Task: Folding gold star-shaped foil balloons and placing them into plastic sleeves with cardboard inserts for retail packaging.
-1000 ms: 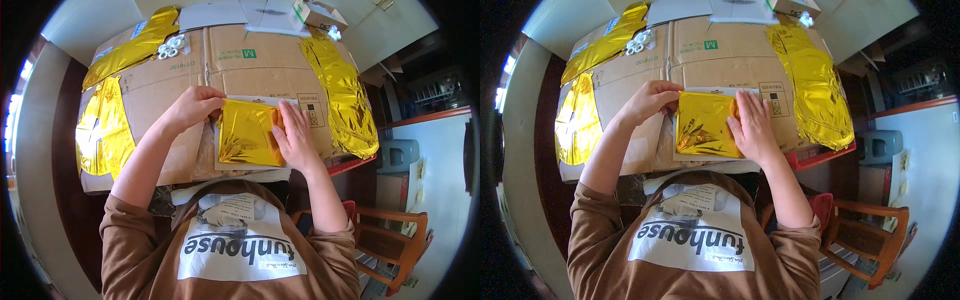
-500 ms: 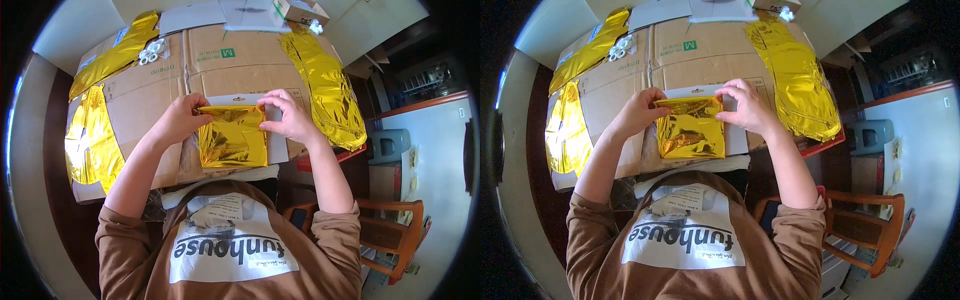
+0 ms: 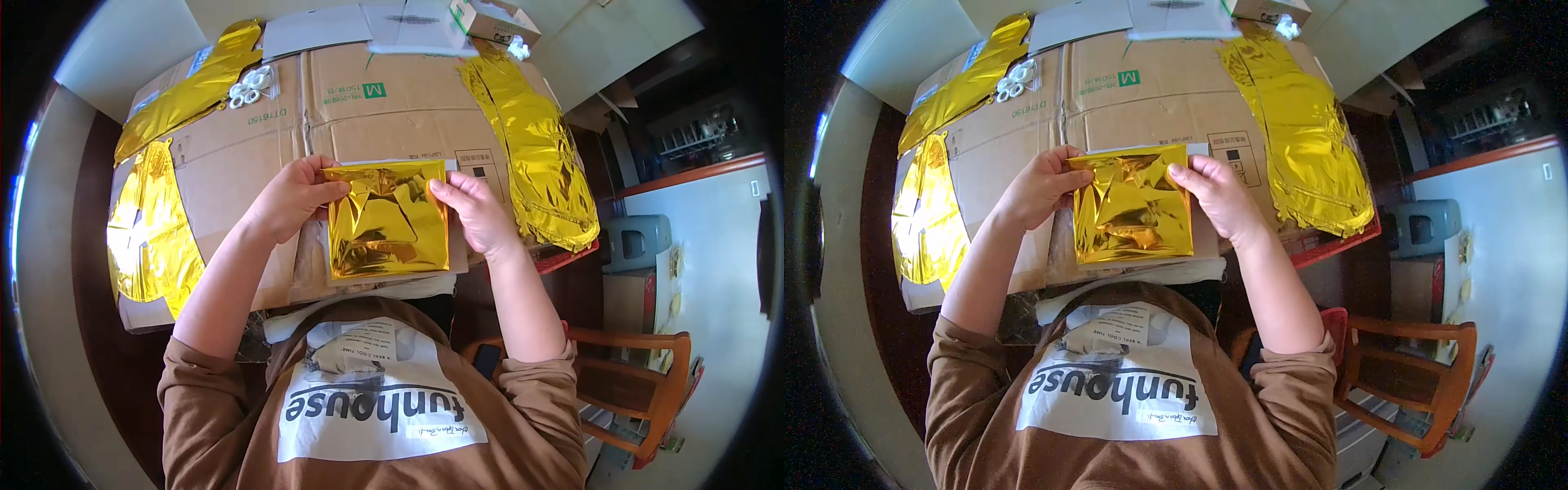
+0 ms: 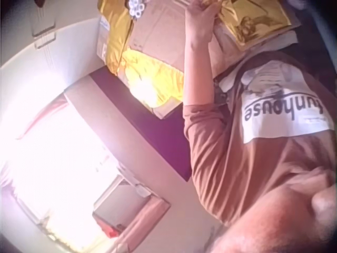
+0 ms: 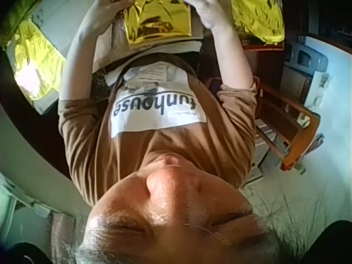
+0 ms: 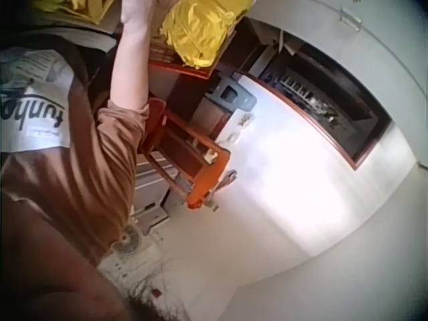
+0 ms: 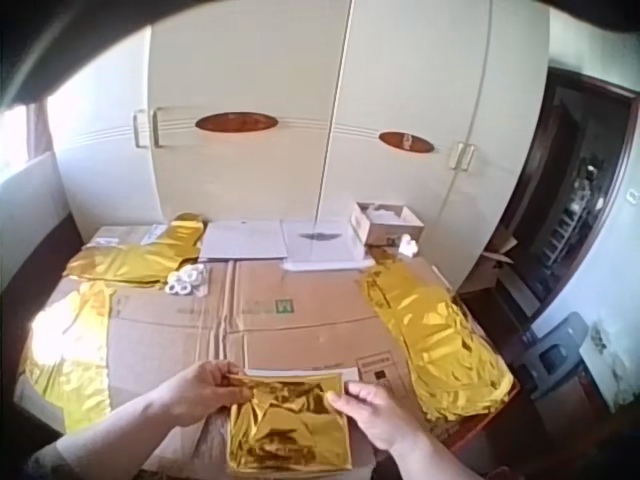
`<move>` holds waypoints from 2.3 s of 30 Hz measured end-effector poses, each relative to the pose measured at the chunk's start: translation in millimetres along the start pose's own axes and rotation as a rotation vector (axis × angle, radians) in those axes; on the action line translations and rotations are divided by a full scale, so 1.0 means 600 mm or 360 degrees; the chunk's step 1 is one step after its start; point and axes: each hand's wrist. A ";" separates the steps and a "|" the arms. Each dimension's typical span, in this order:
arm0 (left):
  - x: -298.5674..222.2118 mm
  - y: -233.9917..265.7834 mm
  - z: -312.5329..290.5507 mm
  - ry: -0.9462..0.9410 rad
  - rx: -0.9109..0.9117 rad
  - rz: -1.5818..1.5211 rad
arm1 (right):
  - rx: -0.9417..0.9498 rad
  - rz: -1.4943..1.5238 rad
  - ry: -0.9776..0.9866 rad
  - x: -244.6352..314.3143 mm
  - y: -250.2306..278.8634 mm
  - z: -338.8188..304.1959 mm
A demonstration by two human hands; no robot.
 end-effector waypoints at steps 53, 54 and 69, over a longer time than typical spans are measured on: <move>-0.016 -0.006 0.010 0.0170 -0.0104 0.0556 | -0.0751 -0.0537 0.0142 -0.095 -0.023 -0.065; -0.030 -0.008 0.003 0.0197 -0.0119 0.0646 | -0.0777 -0.0560 0.0146 -0.089 -0.031 -0.061; -0.012 0.000 0.030 -0.0007 -0.0213 0.0739 | -0.0864 -0.1199 0.0121 -0.061 -0.061 -0.048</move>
Point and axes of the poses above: each hand's wrist, its own z-axis towards the middle knuckle, its own y-axis out of the back of the hand, x = y × z, and after that the axes turned 12 degrees about y, right-handed
